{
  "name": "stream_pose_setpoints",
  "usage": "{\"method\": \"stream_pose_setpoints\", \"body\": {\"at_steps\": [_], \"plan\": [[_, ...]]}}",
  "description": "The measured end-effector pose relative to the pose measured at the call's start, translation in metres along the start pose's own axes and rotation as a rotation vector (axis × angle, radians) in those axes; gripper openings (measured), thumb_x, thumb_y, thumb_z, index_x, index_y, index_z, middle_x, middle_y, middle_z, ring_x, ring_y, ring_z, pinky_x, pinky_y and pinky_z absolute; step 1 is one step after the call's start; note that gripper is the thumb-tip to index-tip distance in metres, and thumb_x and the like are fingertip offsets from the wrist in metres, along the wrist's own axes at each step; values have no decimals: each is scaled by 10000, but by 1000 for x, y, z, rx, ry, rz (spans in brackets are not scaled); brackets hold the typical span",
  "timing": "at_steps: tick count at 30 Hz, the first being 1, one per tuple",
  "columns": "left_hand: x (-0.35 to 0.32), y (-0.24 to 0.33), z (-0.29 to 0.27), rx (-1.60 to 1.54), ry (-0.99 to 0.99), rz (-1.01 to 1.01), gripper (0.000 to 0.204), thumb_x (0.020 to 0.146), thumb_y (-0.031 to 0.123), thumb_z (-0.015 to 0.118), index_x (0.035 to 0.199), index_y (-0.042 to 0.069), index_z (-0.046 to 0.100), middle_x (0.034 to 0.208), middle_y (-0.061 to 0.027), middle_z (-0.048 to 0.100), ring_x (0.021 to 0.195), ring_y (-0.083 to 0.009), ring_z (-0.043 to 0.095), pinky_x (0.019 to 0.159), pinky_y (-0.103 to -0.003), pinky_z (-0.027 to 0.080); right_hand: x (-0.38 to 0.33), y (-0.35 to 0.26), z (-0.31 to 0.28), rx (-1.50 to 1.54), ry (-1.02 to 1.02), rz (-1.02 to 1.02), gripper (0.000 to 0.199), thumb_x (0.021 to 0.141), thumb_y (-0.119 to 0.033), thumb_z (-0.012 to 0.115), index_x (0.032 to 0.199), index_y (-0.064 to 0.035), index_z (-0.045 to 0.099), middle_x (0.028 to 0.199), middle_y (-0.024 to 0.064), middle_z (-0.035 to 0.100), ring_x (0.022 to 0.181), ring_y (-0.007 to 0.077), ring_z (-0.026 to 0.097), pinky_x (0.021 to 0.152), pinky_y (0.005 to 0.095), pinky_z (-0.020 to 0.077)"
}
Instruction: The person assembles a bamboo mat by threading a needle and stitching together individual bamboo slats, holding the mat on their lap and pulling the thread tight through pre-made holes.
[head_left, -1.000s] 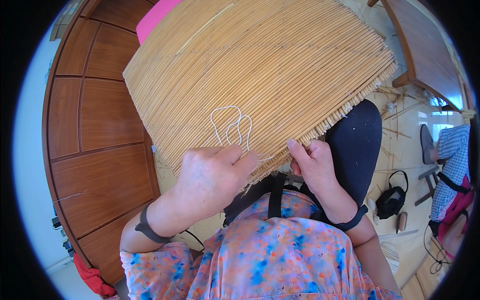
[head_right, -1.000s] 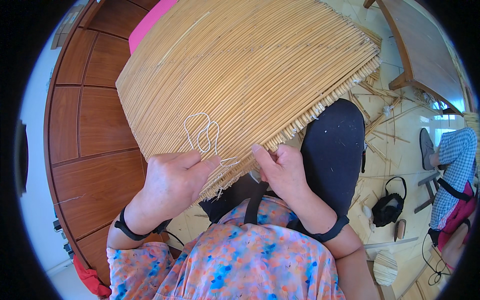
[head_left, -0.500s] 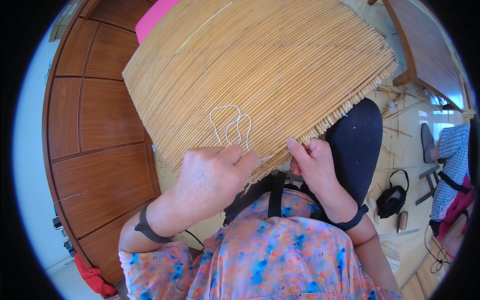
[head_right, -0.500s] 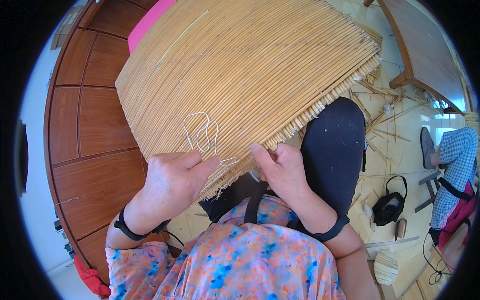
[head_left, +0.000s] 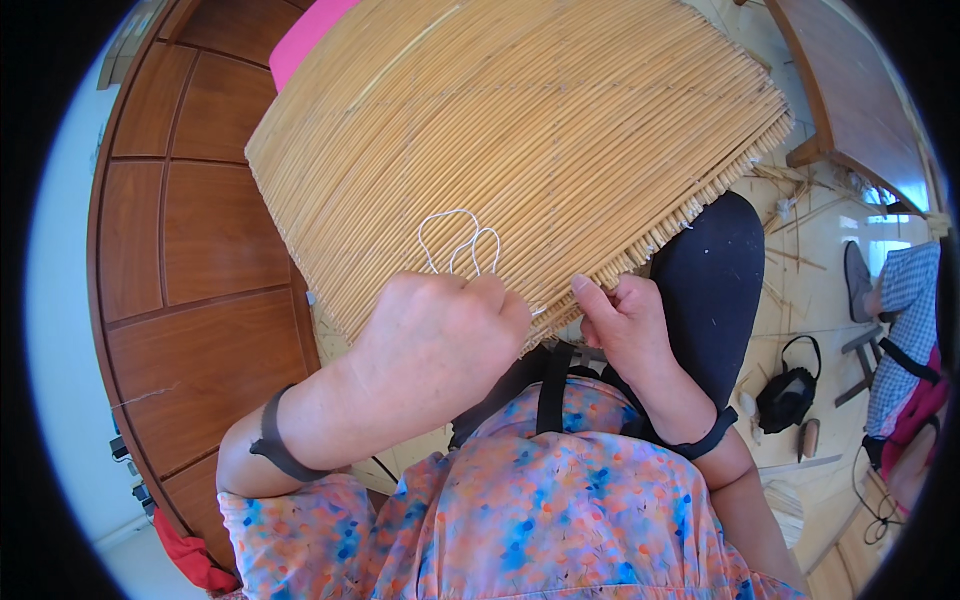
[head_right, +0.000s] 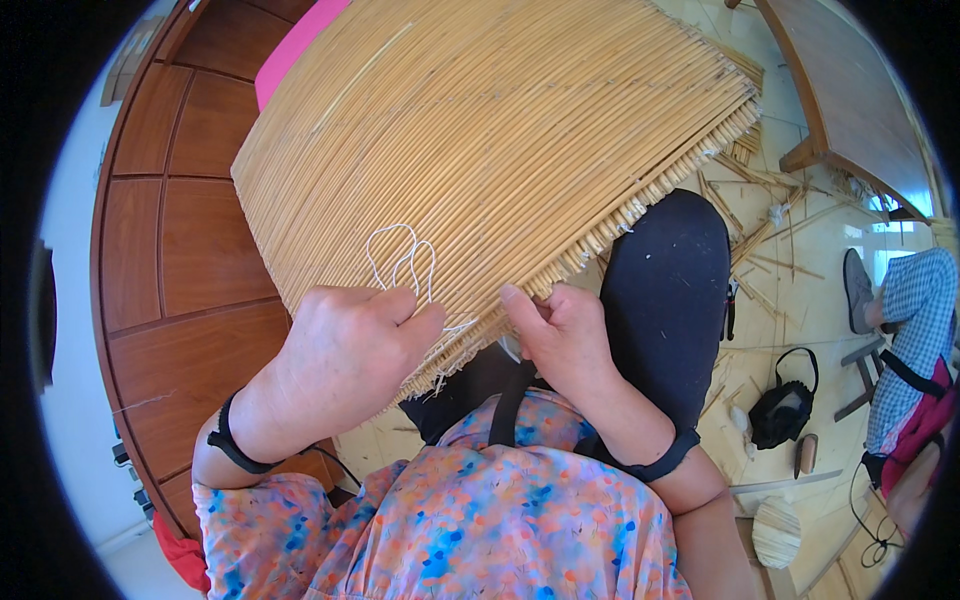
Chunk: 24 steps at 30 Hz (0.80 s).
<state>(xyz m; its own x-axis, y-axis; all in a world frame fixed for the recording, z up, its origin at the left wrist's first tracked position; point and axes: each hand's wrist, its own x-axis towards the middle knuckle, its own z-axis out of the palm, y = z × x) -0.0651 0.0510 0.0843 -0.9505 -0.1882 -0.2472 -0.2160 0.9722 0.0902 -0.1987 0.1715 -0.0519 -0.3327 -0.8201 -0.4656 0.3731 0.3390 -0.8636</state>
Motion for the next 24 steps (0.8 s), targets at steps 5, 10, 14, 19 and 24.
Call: {"method": "stream_pose_setpoints", "body": {"at_steps": [5,10,14,19,24], "plan": [[2,-4,1,12,-5,17,84,736,110,615,793,69,568,638,-47,489,524,-222,579,430,-358,463,-2,-3,2,-22,2,1,297,947,-214,645,742,-1,622,550,-30,514,486,39,446,426,236,347],[7,-3,0,37,-13,48,73,715,117,636,697,65,587,646,-67,582,553,-232,645,457,-353,510,-3,-3,1,-21,1,-8,310,951,-212,639,731,4,612,570,-41,500,515,28,418,434,236,333],[10,-5,-2,86,-17,105,68,728,106,612,778,80,575,630,-44,492,533,-231,580,444,-357,464,-3,-3,0,-100,-14,-26,309,950,-213,639,726,-1,608,585,-43,509,514,28,415,432,238,331],[12,-12,-11,132,-4,171,60,720,100,620,775,85,601,623,-51,500,558,-249,595,467,-364,471,-5,-2,0,94,23,-148,266,979,-211,589,825,-7,660,627,-15,569,480,43,471,433,205,354],[21,-16,-42,19,141,209,132,774,82,663,903,91,688,663,-71,578,600,-294,602,545,-399,480,-8,-45,-9,26,160,-308,199,956,-160,599,884,8,677,707,-1,623,540,52,521,486,213,407]]}}
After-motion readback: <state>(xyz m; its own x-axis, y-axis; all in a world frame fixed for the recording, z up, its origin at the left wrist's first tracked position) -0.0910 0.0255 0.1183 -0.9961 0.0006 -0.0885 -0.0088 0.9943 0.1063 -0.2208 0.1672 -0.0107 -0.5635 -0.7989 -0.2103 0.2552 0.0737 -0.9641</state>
